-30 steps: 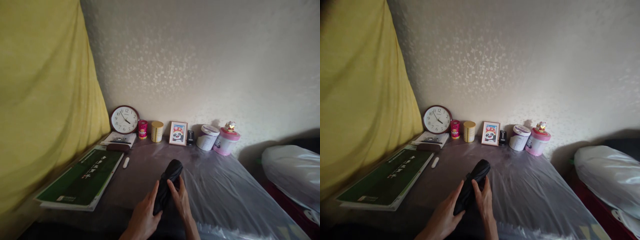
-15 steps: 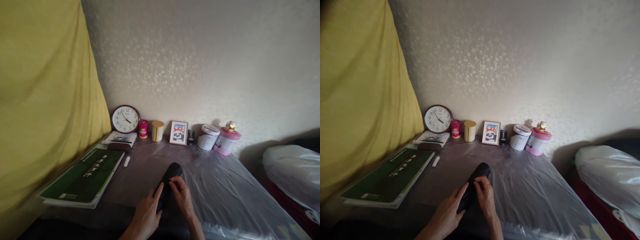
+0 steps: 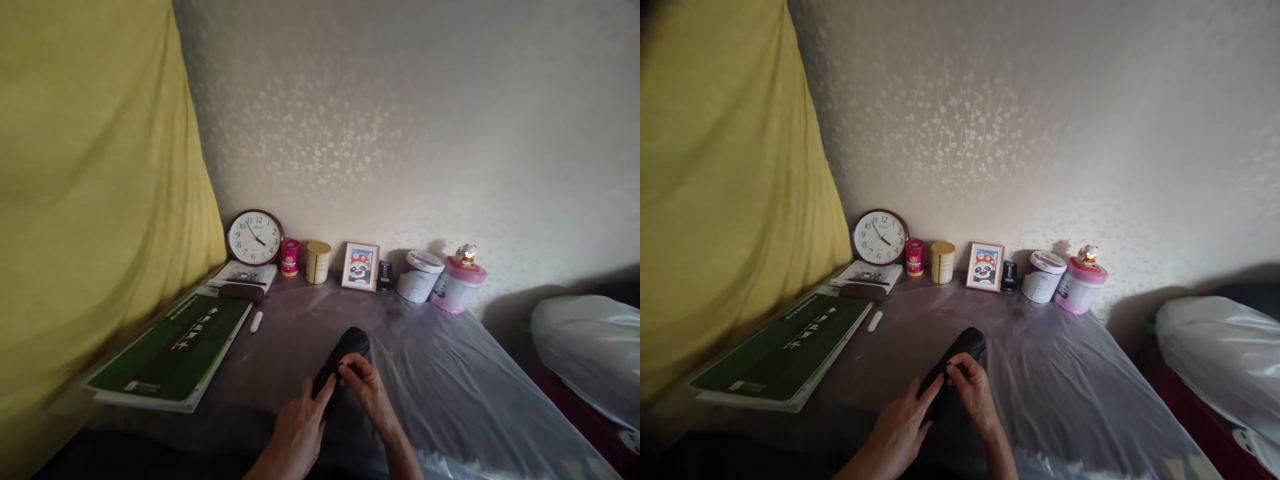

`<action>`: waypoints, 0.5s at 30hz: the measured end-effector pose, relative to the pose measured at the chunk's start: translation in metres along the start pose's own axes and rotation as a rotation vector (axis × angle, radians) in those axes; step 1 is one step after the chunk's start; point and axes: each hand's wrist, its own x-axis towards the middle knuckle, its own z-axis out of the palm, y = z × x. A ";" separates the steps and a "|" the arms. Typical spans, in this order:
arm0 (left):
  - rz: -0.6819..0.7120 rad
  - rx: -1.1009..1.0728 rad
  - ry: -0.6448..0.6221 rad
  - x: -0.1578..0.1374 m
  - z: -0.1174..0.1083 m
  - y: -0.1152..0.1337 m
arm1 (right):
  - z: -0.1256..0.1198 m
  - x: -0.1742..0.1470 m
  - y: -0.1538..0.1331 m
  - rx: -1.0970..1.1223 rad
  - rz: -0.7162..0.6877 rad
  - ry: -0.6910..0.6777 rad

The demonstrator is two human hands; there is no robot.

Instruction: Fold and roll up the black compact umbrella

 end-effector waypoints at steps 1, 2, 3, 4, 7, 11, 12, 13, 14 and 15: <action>0.001 0.000 -0.008 0.000 0.000 0.000 | 0.002 0.004 0.000 -0.022 0.014 -0.012; 0.000 -0.001 -0.018 0.000 -0.001 0.000 | 0.003 0.007 0.001 -0.055 0.029 -0.025; -0.002 -0.001 -0.029 0.000 -0.001 0.000 | 0.004 0.011 0.001 -0.100 0.039 -0.034; -0.008 -0.002 -0.037 0.000 -0.002 0.000 | 0.006 0.014 0.001 -0.156 0.036 -0.032; 0.001 -0.023 -0.033 -0.002 -0.002 -0.001 | 0.010 0.023 0.002 -0.370 -0.064 0.013; 0.004 -0.073 -0.033 -0.005 0.002 -0.007 | 0.017 0.031 0.004 -0.556 -0.167 0.047; 0.004 -0.095 -0.032 -0.006 0.003 -0.009 | 0.018 0.033 0.005 -0.564 -0.169 0.057; 0.008 -0.124 -0.024 -0.007 0.004 -0.011 | 0.019 0.034 0.005 -0.554 -0.160 0.068; 0.015 -0.155 -0.011 -0.007 0.005 -0.014 | 0.019 0.034 0.005 -0.521 -0.131 0.083; 0.027 -0.188 0.003 -0.008 0.006 -0.016 | 0.018 0.034 0.005 -0.462 -0.085 0.096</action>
